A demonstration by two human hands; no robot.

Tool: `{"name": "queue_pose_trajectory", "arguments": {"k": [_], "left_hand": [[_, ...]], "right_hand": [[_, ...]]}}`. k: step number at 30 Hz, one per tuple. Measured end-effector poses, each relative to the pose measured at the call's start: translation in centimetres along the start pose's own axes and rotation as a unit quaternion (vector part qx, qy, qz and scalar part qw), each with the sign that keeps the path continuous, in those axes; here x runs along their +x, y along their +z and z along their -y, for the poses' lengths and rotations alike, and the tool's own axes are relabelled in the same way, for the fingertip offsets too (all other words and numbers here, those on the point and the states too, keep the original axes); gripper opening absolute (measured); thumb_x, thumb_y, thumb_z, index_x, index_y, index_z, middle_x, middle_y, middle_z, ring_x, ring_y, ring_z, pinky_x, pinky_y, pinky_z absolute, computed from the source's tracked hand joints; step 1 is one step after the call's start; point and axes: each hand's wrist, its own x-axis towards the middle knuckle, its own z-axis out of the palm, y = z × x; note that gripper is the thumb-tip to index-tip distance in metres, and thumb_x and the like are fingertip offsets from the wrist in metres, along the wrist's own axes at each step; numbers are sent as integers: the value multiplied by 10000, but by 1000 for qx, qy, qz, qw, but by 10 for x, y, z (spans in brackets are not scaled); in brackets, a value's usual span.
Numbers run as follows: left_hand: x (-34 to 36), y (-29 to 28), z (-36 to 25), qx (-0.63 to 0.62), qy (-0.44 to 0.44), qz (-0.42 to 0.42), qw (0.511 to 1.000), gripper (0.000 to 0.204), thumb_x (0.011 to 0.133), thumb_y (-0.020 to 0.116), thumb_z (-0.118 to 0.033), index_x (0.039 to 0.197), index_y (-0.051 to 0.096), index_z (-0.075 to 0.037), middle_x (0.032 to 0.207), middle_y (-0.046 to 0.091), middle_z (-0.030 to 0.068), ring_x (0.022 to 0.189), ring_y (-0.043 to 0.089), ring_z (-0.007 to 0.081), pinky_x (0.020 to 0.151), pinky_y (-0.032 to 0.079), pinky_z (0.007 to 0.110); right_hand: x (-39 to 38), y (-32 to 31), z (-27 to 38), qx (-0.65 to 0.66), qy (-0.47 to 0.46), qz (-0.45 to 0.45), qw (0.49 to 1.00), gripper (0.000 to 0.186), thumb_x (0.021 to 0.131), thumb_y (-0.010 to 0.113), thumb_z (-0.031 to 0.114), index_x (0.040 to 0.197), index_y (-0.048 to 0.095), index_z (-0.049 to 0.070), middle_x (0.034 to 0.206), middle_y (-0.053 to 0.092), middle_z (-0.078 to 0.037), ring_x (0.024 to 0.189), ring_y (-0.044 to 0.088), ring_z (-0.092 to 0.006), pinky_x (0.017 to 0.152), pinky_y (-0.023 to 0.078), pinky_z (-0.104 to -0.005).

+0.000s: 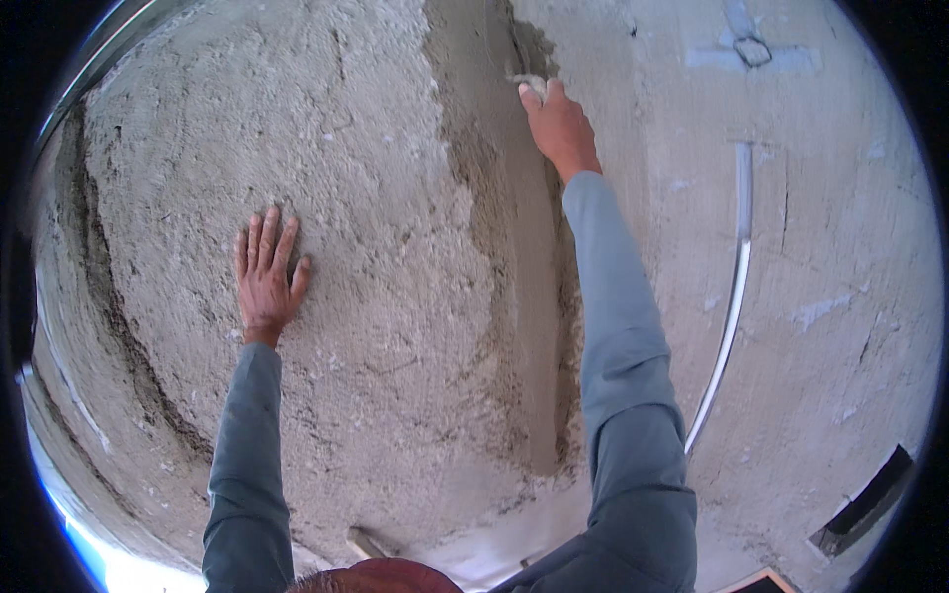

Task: The person applies mortar to a wall using a trowel and then levels the surface with a long wooden straightedge.

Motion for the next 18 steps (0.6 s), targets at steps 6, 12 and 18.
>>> {"name": "queue_pose_trajectory", "arguments": {"k": [6, 12, 18], "left_hand": [[-3, 2, 1, 1, -1, 10, 1000, 597, 1022, 505, -447, 1588, 392, -296, 1689, 284, 12, 1578, 193, 269, 1302, 121, 488], [2, -7, 1, -3, -7, -6, 1000, 592, 1027, 495, -460, 1589, 390, -306, 1691, 281, -8, 1579, 192, 248, 1305, 119, 477], [-6, 4, 5, -14, -5, -6, 1000, 572, 1022, 501, -426, 1565, 439, -256, 1676, 318, 26, 1573, 215, 276, 1300, 119, 481]], "right_hand": [[35, -7, 28, -2, 0, -26, 1000, 678, 1008, 489, 552, 1403, 515, 1, 1267, 646, -322, 1214, 603, -491, 1048, 449, -563], [74, -27, 66, 37, -2, 1, 999, 661, 1015, 486, 535, 1404, 521, 1, 1218, 691, -217, 980, 713, -348, 814, 581, -461], [116, -12, 67, 33, -12, 9, 999, 792, 1009, 528, 551, 1510, 396, -49, 921, 662, -159, 679, 636, -249, 584, 532, -406]]}}
